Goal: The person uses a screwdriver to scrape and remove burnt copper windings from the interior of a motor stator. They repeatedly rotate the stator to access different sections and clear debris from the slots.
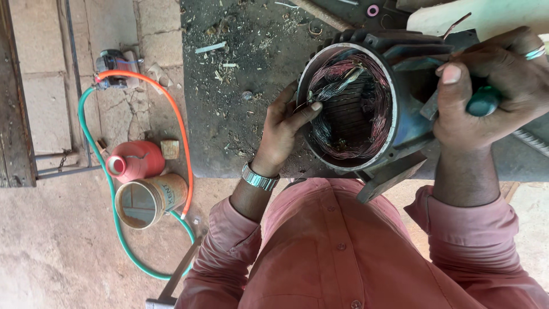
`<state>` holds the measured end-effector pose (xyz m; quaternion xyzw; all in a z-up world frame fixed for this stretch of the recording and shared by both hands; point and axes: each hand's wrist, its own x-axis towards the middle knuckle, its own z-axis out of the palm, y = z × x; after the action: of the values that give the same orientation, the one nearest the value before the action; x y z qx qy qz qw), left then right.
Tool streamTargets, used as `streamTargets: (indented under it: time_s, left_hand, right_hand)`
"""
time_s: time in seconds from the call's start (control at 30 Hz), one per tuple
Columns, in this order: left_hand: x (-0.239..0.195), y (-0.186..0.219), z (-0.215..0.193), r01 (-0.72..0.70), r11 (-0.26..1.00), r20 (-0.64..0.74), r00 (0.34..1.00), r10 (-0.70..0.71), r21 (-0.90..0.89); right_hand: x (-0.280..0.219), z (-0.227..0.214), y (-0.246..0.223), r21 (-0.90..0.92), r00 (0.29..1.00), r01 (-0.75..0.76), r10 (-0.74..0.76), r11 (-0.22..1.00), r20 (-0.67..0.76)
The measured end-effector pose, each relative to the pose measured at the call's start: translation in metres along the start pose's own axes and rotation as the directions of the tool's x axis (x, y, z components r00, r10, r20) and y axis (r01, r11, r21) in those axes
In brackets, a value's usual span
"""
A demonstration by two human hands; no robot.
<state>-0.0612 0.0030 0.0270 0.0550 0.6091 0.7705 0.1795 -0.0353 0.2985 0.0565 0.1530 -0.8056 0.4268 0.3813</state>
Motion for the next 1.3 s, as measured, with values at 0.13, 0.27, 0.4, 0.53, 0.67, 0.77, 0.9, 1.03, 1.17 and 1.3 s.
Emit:
streamTargets:
  time_s: [0.13, 0.27, 0.4, 0.53, 0.67, 0.77, 0.9, 1.03, 1.17, 1.3]
  left_hand:
    - [0.002, 0.000, -0.006, -0.055, 0.993, 0.044, 0.998, 0.051, 0.102]
    - [-0.006, 0.001, -0.023, 0.050, 0.875, -0.147, 0.989, 0.024, 0.481]
    - [-0.030, 0.006, -0.052, -0.225, 0.843, -0.237, 0.896, 0.376, 0.488]
    - [-0.050, 0.015, -0.062, -0.221, 0.915, -0.365, 0.865, 0.344, 0.337]
    - [-0.059, 0.028, -0.053, -0.227, 0.925, -0.357, 0.873, 0.332, 0.305]
    - [-0.061, 0.035, -0.045, -0.203, 0.919, -0.356, 0.876, 0.325, 0.339]
    - [-0.061, 0.038, -0.045, -0.206, 0.883, -0.339, 0.868, 0.364, 0.422]
    - [-0.063, 0.026, -0.055, -0.138, 0.970, -0.410, 0.887, 0.211, 0.200]
    - [-0.065, 0.013, -0.064, -0.237, 0.889, -0.348, 0.856, 0.381, 0.392]
    - [-0.062, 0.017, -0.058, -0.324, 0.860, -0.336, 0.820, 0.463, 0.394]
  right_hand:
    - [0.006, 0.004, 0.000, -0.047, 0.993, 0.107, -0.109, 0.993, -0.043]
    - [0.007, 0.007, -0.005, -0.058, 0.996, 0.050, -0.054, 0.997, -0.073]
    - [0.003, 0.009, -0.011, -0.067, 0.997, 0.017, -0.022, 0.998, -0.071]
    - [0.004, 0.011, -0.013, -0.072, 0.998, 0.010, -0.015, 0.997, -0.066]
    - [0.004, 0.011, -0.015, -0.083, 0.998, 0.008, -0.013, 0.996, -0.062]
    - [0.004, 0.012, -0.015, -0.090, 0.998, 0.003, -0.009, 0.996, -0.061]
    - [0.002, 0.014, -0.015, -0.093, 0.998, -0.005, -0.001, 0.996, -0.063]
    - [0.001, 0.011, -0.015, -0.103, 0.998, -0.015, 0.008, 0.995, -0.065]
    - [0.001, 0.010, -0.017, -0.099, 0.998, -0.026, 0.020, 0.995, -0.056]
    - [0.003, 0.010, -0.019, -0.109, 0.998, 0.014, -0.020, 0.994, -0.061]
